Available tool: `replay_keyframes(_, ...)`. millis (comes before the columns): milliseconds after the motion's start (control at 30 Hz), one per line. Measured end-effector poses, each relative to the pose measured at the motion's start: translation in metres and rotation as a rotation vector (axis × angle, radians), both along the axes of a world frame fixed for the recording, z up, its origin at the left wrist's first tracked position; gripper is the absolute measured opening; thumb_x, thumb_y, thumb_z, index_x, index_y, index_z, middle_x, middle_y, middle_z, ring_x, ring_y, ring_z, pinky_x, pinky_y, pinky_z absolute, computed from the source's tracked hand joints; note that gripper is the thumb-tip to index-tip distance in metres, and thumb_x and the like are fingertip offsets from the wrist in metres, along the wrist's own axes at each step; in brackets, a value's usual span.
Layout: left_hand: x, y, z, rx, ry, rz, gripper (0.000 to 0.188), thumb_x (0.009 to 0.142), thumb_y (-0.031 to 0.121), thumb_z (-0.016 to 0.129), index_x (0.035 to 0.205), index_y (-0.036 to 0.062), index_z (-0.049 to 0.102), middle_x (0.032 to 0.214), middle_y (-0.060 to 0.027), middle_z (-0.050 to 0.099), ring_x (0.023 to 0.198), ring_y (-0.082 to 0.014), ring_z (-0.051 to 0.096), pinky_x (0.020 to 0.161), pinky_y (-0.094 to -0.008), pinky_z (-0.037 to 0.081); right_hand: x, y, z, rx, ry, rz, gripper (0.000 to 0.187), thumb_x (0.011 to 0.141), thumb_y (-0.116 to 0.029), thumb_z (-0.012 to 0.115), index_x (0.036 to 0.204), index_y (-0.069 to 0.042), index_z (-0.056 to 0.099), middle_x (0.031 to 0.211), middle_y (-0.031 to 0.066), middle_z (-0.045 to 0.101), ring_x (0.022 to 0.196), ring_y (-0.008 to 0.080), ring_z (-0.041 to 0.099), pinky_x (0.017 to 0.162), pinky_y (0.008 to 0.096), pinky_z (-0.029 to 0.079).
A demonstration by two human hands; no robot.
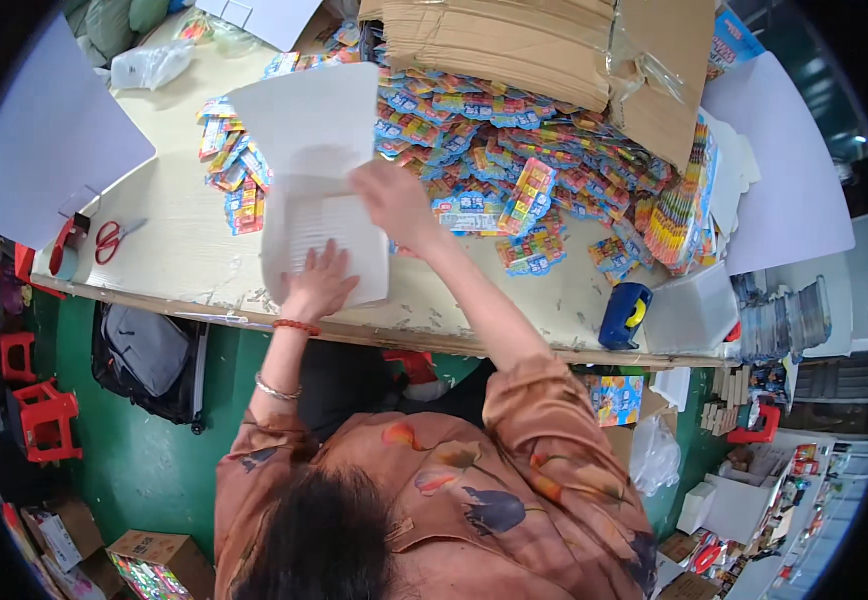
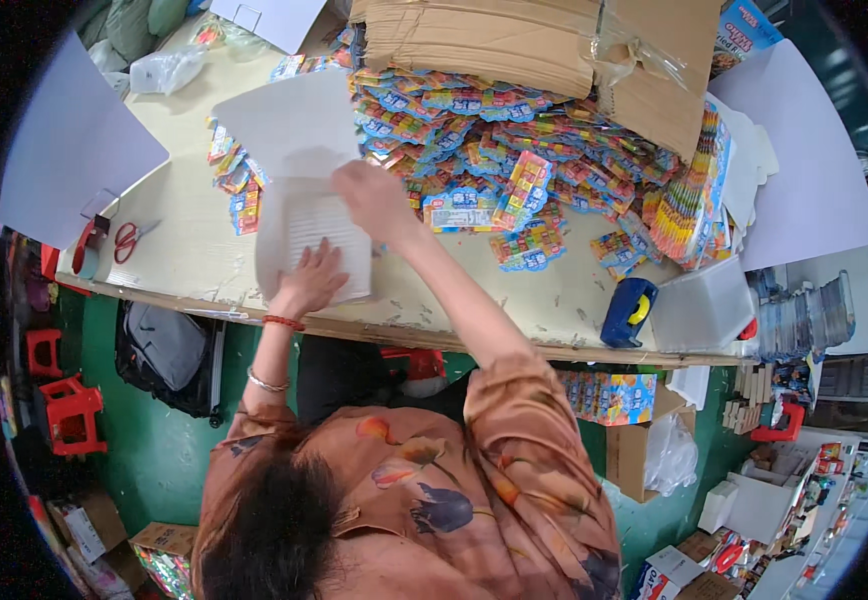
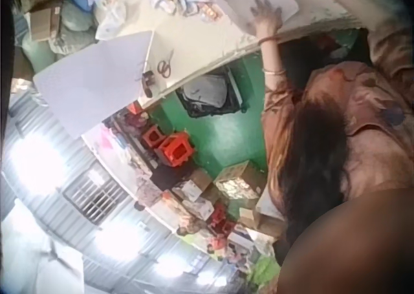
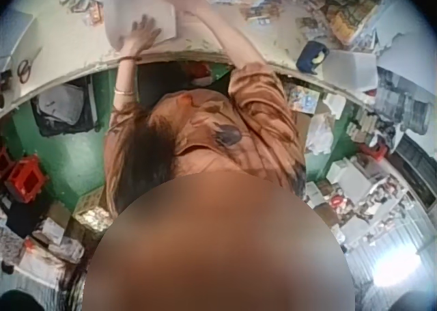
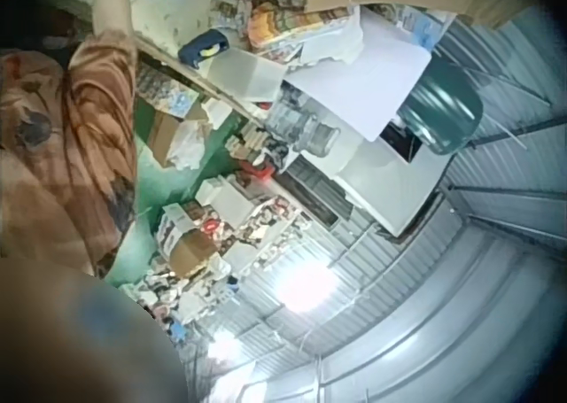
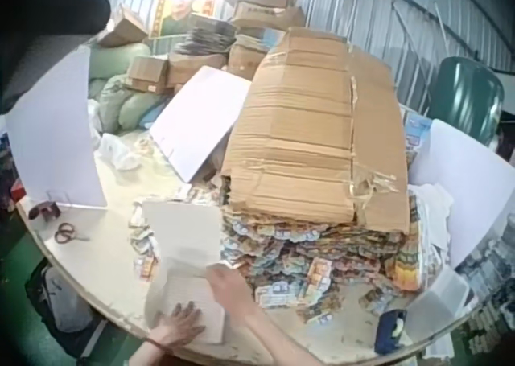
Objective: Manually organizing and packing stacks of illustrated cards into white cardboard boxes at a factory workbench.
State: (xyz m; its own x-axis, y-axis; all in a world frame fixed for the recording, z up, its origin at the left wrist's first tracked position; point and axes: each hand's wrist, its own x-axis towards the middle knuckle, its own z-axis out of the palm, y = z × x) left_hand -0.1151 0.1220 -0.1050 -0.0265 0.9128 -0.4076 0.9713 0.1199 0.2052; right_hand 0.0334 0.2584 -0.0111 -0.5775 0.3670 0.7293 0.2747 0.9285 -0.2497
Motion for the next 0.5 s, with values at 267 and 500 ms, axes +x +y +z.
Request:
replay_keyframes(267,-0.05,0.018,-0.018,0.019,0.0,-0.142,0.064,0.094,0.052,0.037,0.147,0.0165,0.027,0.156,-0.0091,0.014,0.139,-0.0423,0.019,0.104,-0.0597,0.031,0.126,0.103,-0.012,-1.24,1.17,-0.159,0.048,0.081,-0.032,0.074,0.11,-0.004,0.048,0.091,0.0054,0.06,0.089,0.0177,0.059,0.088,0.0362,0.046)
replay_keyframes(500,-0.034,-0.014,0.025,0.007,-0.078,-0.06,0.064,0.092,0.049,0.045,0.146,0.0175,0.028,0.155,-0.0102,0.016,0.139,-0.0412,0.02,0.105,-0.0593,0.03,0.103,0.14,0.021,-0.789,1.285,-0.721,0.048,0.075,-0.022,0.078,0.103,-0.004,0.042,0.101,0.0063,0.053,0.083,0.0153,0.052,0.073,0.0324,0.046)
